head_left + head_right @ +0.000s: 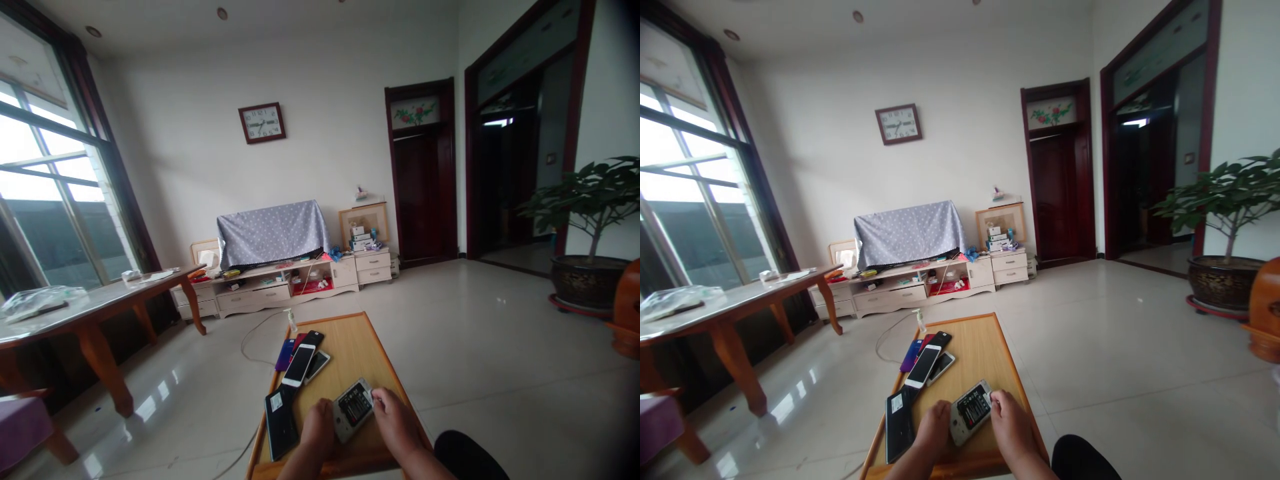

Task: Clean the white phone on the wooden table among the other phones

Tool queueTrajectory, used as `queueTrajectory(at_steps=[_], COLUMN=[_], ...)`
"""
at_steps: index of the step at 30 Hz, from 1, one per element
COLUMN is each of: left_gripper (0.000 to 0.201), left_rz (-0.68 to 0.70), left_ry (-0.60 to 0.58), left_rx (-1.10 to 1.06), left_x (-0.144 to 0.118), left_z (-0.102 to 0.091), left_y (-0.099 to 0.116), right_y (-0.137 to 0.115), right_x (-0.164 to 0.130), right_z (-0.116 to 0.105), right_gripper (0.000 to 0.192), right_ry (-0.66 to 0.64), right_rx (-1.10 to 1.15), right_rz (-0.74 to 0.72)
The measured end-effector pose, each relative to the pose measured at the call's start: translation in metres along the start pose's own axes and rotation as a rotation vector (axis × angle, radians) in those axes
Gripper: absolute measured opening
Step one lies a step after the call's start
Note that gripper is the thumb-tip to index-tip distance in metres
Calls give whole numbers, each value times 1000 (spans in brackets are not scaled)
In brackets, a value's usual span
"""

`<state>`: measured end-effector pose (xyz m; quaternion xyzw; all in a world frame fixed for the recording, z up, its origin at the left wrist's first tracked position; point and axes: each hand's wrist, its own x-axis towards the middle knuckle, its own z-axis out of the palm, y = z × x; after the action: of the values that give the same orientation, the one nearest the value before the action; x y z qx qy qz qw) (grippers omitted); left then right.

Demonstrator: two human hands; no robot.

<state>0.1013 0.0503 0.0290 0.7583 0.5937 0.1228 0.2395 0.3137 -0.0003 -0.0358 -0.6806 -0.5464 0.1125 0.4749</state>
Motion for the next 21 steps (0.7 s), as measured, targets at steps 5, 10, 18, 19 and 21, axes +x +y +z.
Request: queueTrajectory(at_steps=[5, 10, 18, 19, 21], left_gripper=[44, 37, 57, 69, 86], left_rz=[-31, -33, 73, 85, 87], left_ry=[28, 72, 60, 50, 21], left_rx=[48, 130, 170, 191, 225], left_x=[2, 0, -23, -26, -27], left_z=[9, 12, 6, 5, 6], left_y=[-7, -8, -7, -10, -18], right_y=[-10, -21, -26, -26, -26], right_x=[-5, -9, -12, -12, -11], right_z=[-2, -2, -1, -1, 0], right_gripper=[26, 30, 31, 32, 32], right_ry=[-53, -130, -131, -132, -132], right_rx=[-115, -322, -350, -341, -321], right_rz=[-78, -137, -165, -164, -160])
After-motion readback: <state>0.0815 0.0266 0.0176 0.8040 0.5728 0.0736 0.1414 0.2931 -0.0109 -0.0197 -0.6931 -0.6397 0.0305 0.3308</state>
